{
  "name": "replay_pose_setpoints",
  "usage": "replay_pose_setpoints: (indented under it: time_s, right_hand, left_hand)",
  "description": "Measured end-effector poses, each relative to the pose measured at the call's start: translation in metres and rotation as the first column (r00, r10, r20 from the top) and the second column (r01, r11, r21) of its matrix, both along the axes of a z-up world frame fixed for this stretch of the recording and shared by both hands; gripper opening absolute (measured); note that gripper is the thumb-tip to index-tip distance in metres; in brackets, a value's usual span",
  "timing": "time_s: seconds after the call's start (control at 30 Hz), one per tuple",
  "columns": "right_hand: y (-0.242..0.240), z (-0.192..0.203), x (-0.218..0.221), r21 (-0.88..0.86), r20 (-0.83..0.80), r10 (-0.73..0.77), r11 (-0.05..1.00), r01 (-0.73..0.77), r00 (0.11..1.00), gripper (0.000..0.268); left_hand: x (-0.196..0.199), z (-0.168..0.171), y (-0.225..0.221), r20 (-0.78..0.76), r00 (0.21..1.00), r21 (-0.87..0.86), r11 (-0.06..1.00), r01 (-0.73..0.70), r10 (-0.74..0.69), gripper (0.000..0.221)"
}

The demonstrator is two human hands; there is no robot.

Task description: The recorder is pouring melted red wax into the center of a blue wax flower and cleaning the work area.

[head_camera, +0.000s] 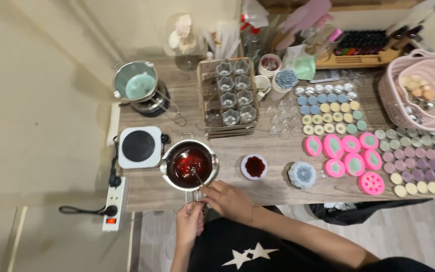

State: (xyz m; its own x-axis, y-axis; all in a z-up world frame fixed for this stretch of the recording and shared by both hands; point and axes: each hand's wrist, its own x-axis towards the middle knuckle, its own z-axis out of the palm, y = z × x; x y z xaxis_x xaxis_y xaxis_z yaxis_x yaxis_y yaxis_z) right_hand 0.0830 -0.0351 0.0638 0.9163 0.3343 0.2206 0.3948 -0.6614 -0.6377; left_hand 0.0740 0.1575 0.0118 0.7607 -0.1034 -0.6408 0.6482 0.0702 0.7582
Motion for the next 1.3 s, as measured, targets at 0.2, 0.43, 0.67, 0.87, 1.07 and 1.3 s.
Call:
replay_pose_setpoints:
  time_s: [0.2, 0.43, 0.67, 0.87, 1.07, 1.3]
  right_hand:
    - [-0.054, 0.031, 0.02, 0.06, -0.181, -0.256, 0.961, 0.27, 0.95, 0.025]
    - [-0.277, 0.022, 0.164, -0.05, 0.295, -0.679, 0.691, 0.721, 0.672, 0.03]
    - [-0.393, -0.011, 0.273, -0.408, 0.057, -0.697, 0.637, 0.654, 0.715, 0.043]
    - [-0.482, -0.085, 0.325, -0.692, 0.074, -0.536, 0.58, 0.43, 0.841, 0.055]
    - [-0.476, -0.043, 0.301, -0.519, 0.306, -0.527, 0.606, 0.603, 0.793, 0.035]
    - [-0.522, -0.044, 0.316, -0.435, 0.19, -0.476, 0.743, 0.508, 0.859, 0.035]
  left_hand:
    - [0.015, -0.002, 0.007, -0.003, 1.0, -0.008, 0.999, 0.031, -0.031, 0.026]
    - [0.021, 0.017, -0.001, -0.07, 0.997, 0.044, 0.999, -0.029, 0.032, 0.031]
    - [0.013, 0.034, -0.02, -0.088, 0.986, 0.006, 0.99, -0.14, 0.14, 0.033]
    - [-0.002, 0.062, -0.047, -0.049, 0.967, -0.027, 0.967, -0.252, 0.251, 0.035]
    - [-0.014, 0.065, -0.064, -0.045, 0.953, -0.061, 0.951, -0.303, 0.301, 0.033]
    - [-0.016, 0.048, -0.071, 0.001, 0.944, -0.038, 0.943, -0.33, 0.33, 0.027]
